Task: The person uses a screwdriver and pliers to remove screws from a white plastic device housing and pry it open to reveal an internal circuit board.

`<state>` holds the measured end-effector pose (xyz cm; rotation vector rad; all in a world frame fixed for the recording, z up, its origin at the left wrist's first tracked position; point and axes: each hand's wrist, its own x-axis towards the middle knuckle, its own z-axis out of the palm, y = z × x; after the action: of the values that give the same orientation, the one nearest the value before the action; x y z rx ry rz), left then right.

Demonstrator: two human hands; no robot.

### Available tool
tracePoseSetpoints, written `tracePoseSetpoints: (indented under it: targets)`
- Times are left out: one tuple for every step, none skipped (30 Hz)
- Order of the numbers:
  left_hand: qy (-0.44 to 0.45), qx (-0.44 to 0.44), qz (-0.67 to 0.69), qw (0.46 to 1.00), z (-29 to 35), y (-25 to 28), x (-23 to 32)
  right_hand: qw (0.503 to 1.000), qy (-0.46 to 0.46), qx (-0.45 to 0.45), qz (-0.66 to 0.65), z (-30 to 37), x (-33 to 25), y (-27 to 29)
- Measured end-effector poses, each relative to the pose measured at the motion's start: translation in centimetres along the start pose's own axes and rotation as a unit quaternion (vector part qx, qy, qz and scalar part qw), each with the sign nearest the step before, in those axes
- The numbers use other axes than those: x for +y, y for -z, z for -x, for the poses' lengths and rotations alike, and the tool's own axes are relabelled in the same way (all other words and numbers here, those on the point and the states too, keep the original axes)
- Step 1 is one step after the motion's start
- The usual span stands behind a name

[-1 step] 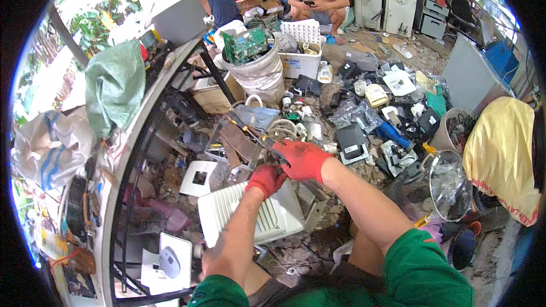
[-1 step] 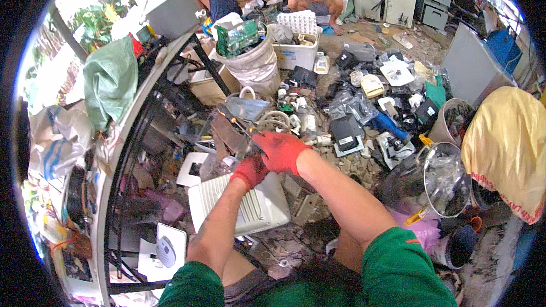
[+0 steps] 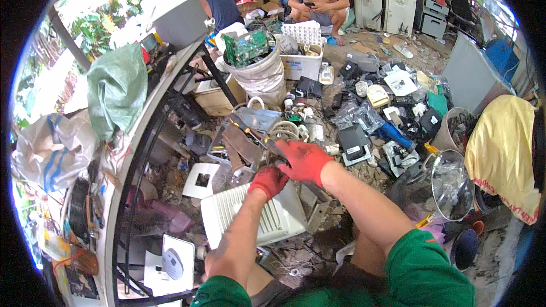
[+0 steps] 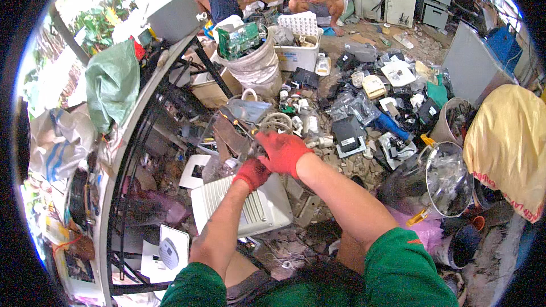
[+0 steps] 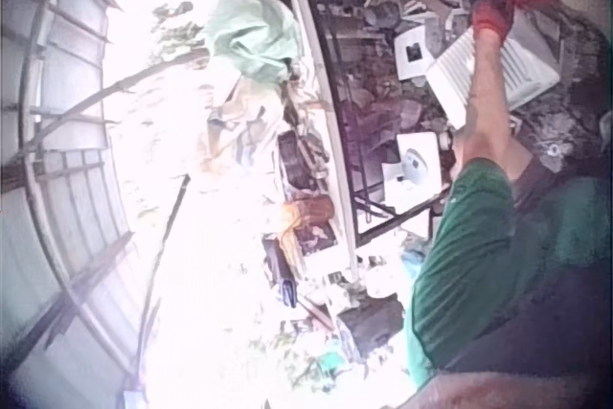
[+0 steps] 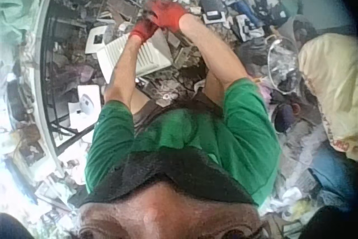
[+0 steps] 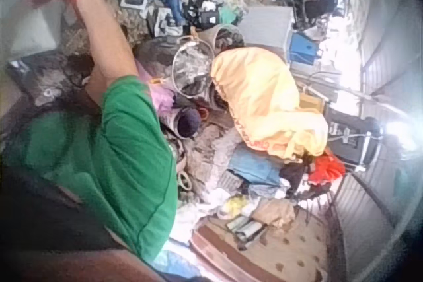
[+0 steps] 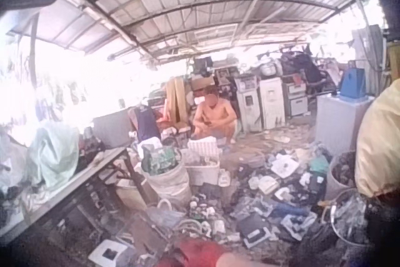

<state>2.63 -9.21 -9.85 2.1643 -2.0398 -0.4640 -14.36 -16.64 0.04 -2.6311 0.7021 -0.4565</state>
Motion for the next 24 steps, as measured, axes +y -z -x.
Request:
tracePoseSetpoints:
  targets:
    - [0.006,-0.008,-0.014,1.000,-0.1,0.1,-0.4,0.998,-0.055,0.006,0.012,0.0,-0.7,0.0]
    - [0.008,-0.019,-0.019,1.000,-0.1,0.0,0.0,0.993,-0.115,0.005,0.029,0.2,-1.3,0.3]
    - [0.015,0.019,0.021,0.999,0.3,-0.1,0.1,0.991,-0.131,0.004,0.041,-0.1,-1.3,0.0]
    - [0.019,0.013,0.012,1.000,0.2,0.2,0.0,0.992,-0.117,-0.009,0.040,-0.4,-1.5,0.1]
    - [0.025,0.005,0.009,1.000,0.3,0.0,0.0,0.993,-0.102,-0.028,0.042,-0.4,-1.6,0.4]
    - [0.031,-0.002,0.006,1.000,0.3,-0.2,-0.1,0.994,-0.088,-0.046,0.044,-0.4,-1.6,0.5]
    - [0.017,0.027,0.039,0.999,0.5,-0.5,-0.1,0.997,-0.058,-0.033,0.043,-0.4,-1.3,0.2]
    - [0.000,0.056,0.071,0.996,0.5,-0.8,-0.1,0.998,-0.028,-0.019,0.044,-0.3,-0.7,0.1]
    - [-0.017,0.085,0.103,0.991,0.5,-0.8,0.1,0.999,0.001,-0.005,0.045,-0.2,-0.1,-0.1]
    - [-0.043,0.112,0.099,0.988,-0.3,-1.3,-0.4,0.998,0.027,0.003,0.049,-0.3,0.5,-0.1]
    - [-0.058,0.135,0.089,0.985,-0.6,-2.2,-2.3,0.997,0.060,0.008,0.042,-0.7,0.6,-0.5]
    - [-0.077,0.147,0.092,0.982,-0.2,-3.0,-2.1,0.996,0.079,0.003,0.036,0.0,1.0,-0.8]
    - [-0.078,0.168,0.147,0.972,-0.9,-3.1,-2.2,0.997,0.057,-0.044,0.032,-0.1,1.7,-0.8]
    - [-0.065,0.161,0.129,0.976,-1.1,-3.3,-1.7,0.995,0.030,-0.097,0.023,-0.2,2.2,-0.8]
    - [-0.042,0.152,0.107,0.982,-1.0,-3.7,-2.4,0.995,0.010,-0.094,0.005,0.0,1.3,-0.3]
    - [-0.004,0.146,0.094,0.985,-0.3,-4.0,-6.3,0.996,0.010,-0.089,-0.026,-0.6,-1.3,0.3]
    - [0.030,0.142,0.078,0.986,0.9,-4.5,-9.6,0.998,0.011,-0.036,-0.046,-1.3,-3.0,0.2]
    - [0.037,0.119,0.147,0.981,-0.4,-5.1,-5.5,0.999,-0.041,0.009,-0.030,-0.2,-0.4,-0.4]
    - [0.041,0.102,0.216,0.970,-1.4,-3.2,-0.6,0.998,-0.060,0.026,0.008,0.8,1.5,0.1]
    - [0.024,0.119,0.212,0.970,-0.7,-1.8,0.2,0.997,-0.047,0.057,0.027,0.7,1.6,0.5]
    - [0.034,0.120,0.228,0.966,-0.5,-1.3,-0.7,0.993,-0.012,0.114,0.002,0.1,1.3,0.1]
    - [0.043,0.121,0.245,0.961,0.0,-1.1,-1.5,0.992,0.017,0.119,-0.026,-0.2,1.0,-0.3]
    - [0.040,0.124,0.235,0.963,-0.1,-0.9,-1.0,0.990,0.037,0.125,-0.047,-0.3,1.5,-0.6]
    - [0.037,0.127,0.226,0.965,-0.1,-0.7,-0.4,0.987,0.058,0.131,-0.067,-0.3,2.0,-0.9]
